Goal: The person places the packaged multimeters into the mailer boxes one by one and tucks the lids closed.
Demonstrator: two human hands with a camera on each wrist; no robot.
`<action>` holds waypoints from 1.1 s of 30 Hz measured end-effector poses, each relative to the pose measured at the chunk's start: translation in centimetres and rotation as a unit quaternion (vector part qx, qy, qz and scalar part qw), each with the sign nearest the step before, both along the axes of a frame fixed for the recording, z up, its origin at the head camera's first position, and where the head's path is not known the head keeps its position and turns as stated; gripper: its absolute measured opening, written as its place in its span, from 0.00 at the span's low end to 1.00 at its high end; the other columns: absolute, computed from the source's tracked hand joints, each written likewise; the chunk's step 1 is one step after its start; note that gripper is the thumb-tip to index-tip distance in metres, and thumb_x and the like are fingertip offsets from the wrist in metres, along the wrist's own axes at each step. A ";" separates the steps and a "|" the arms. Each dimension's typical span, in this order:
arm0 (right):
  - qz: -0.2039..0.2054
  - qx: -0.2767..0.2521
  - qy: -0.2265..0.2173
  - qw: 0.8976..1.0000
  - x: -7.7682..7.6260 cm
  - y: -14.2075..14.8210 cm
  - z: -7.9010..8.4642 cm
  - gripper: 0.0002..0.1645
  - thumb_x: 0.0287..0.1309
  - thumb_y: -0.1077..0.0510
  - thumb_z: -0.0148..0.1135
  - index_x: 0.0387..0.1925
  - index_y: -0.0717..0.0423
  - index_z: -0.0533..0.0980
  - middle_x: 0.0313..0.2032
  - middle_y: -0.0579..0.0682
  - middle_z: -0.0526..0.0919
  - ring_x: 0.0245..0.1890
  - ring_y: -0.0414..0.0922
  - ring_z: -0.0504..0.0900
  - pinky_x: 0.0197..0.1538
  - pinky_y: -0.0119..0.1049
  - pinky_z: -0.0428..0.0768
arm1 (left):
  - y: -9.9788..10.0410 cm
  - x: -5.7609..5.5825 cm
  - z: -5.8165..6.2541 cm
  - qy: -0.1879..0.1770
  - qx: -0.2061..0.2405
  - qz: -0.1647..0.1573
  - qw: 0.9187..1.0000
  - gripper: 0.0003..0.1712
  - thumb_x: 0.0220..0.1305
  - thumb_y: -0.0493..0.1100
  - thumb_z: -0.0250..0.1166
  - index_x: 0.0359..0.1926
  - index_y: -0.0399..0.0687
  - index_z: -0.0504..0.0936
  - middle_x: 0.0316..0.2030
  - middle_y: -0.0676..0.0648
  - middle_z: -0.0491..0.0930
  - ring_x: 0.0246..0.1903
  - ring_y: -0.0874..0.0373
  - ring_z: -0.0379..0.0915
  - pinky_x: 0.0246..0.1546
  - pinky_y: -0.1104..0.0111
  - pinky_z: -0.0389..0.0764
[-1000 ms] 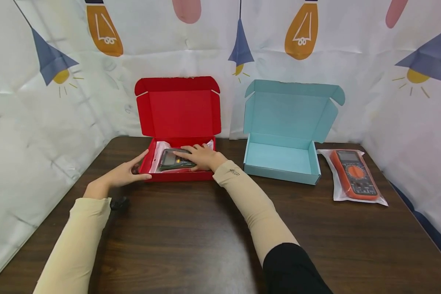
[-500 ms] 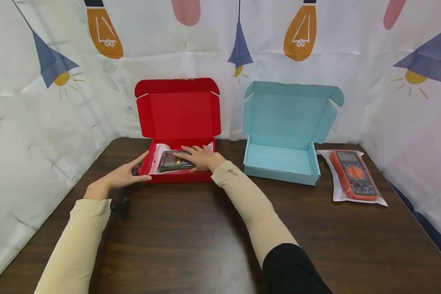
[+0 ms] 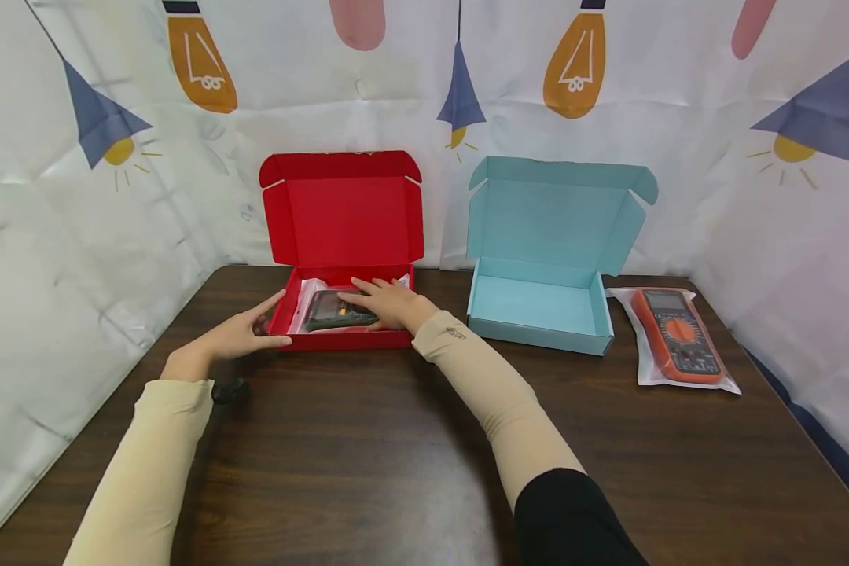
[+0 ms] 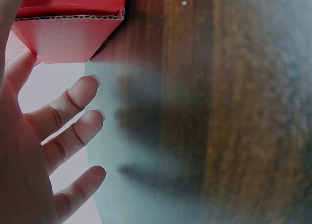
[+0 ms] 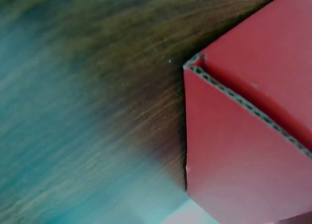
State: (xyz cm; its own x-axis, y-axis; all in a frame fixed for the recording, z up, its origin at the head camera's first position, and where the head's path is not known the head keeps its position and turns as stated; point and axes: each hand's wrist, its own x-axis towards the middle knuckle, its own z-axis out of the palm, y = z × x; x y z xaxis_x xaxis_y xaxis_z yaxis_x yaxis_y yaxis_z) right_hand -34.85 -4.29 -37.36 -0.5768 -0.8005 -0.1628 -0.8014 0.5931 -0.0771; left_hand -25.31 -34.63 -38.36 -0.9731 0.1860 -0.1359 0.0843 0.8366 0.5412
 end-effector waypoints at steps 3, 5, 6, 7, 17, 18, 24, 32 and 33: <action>-0.001 0.005 0.009 1.000 0.2 0.2 0.2 0.59 0.60 0.44 0.72 0.83 0.36 0.47 0.82 0.49 0.44 0.78 0.55 0.50 0.75 0.55 0.58 | 0.0 0.0 0.0 0.001 -0.002 0.000 1.000 0.62 0.61 0.61 0.72 0.83 0.50 0.44 0.46 0.37 0.75 0.45 0.44 0.71 0.42 0.58 0.82; 0.000 0.006 0.014 1.000 0.4 0.4 0.4 0.57 0.61 0.45 0.72 0.82 0.37 0.49 0.82 0.50 0.45 0.78 0.55 0.52 0.73 0.54 0.63 | 0.0 -0.1 -0.1 0.000 -0.002 -0.001 1.000 0.62 0.61 0.61 0.72 0.83 0.50 0.44 0.46 0.37 0.75 0.45 0.45 0.71 0.42 0.58 0.82; 0.000 0.006 0.018 1.000 0.5 0.6 0.5 0.56 0.61 0.45 0.72 0.82 0.37 0.49 0.81 0.50 0.46 0.77 0.55 0.52 0.72 0.53 0.65 | 0.0 -0.1 -0.1 0.001 -0.002 -0.002 1.000 0.62 0.61 0.61 0.72 0.83 0.49 0.43 0.46 0.37 0.75 0.45 0.44 0.71 0.41 0.58 0.81; 0.000 0.005 0.019 1.000 0.5 0.7 0.6 0.56 0.62 0.45 0.71 0.82 0.38 0.50 0.81 0.50 0.46 0.77 0.55 0.53 0.71 0.52 0.67 | 0.0 -0.1 -0.1 0.000 -0.002 -0.002 1.000 0.62 0.61 0.61 0.72 0.83 0.50 0.43 0.46 0.37 0.75 0.45 0.44 0.70 0.41 0.58 0.81; -0.028 -0.111 -0.034 0.993 1.2 3.2 1.1 0.47 0.69 0.46 0.65 0.82 0.45 0.53 0.80 0.54 0.52 0.77 0.53 0.56 0.72 0.49 0.66 | 0.4 -0.2 0.6 0.006 -0.013 -0.012 1.000 0.62 0.60 0.59 0.73 0.82 0.44 0.45 0.54 0.32 0.72 0.50 0.39 0.69 0.46 0.50 0.84; -0.032 -0.123 -0.038 0.991 1.3 3.4 1.1 0.47 0.70 0.46 0.64 0.81 0.45 0.54 0.80 0.54 0.53 0.77 0.53 0.57 0.73 0.50 0.64 | 0.4 -0.2 0.7 0.003 -0.012 -0.012 1.000 0.63 0.60 0.59 0.74 0.82 0.44 0.45 0.55 0.31 0.72 0.51 0.38 0.68 0.46 0.50 0.84; -0.063 -0.182 -0.053 0.980 2.3 4.3 1.3 0.46 0.69 0.49 0.66 0.81 0.46 0.56 0.78 0.53 0.59 0.76 0.54 0.60 0.73 0.50 0.63 | 0.5 -0.4 1.2 -0.006 -0.008 -0.001 1.000 0.59 0.64 0.60 0.70 0.81 0.41 0.46 0.59 0.28 0.68 0.54 0.35 0.66 0.48 0.48 0.84; -0.134 -0.243 -0.067 0.958 2.7 5.5 1.5 0.45 0.67 0.53 0.68 0.80 0.47 0.58 0.74 0.57 0.65 0.70 0.55 0.68 0.64 0.51 0.76 | 1.4 -0.6 1.6 0.052 -0.034 0.033 0.998 0.45 0.75 0.64 0.52 0.78 0.37 0.58 0.61 0.28 0.69 0.58 0.33 0.66 0.57 0.38 0.74; -0.141 -0.253 -0.066 0.955 2.6 5.7 1.6 0.45 0.67 0.54 0.67 0.80 0.48 0.58 0.74 0.57 0.66 0.69 0.55 0.69 0.64 0.51 0.76 | 1.5 -0.7 1.7 0.059 -0.033 0.037 0.997 0.45 0.75 0.64 0.52 0.77 0.37 0.59 0.62 0.27 0.68 0.59 0.33 0.66 0.58 0.37 0.73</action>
State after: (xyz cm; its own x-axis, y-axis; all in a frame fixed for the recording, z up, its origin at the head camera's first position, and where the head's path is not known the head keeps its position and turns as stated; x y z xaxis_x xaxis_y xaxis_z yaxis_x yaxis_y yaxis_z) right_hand -32.22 1.38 -35.77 -0.7820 -0.6120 0.1183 -0.5792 0.6433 -0.5006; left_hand -26.06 -33.12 -36.64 -0.9938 0.1071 -0.0299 0.0802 0.8767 0.4743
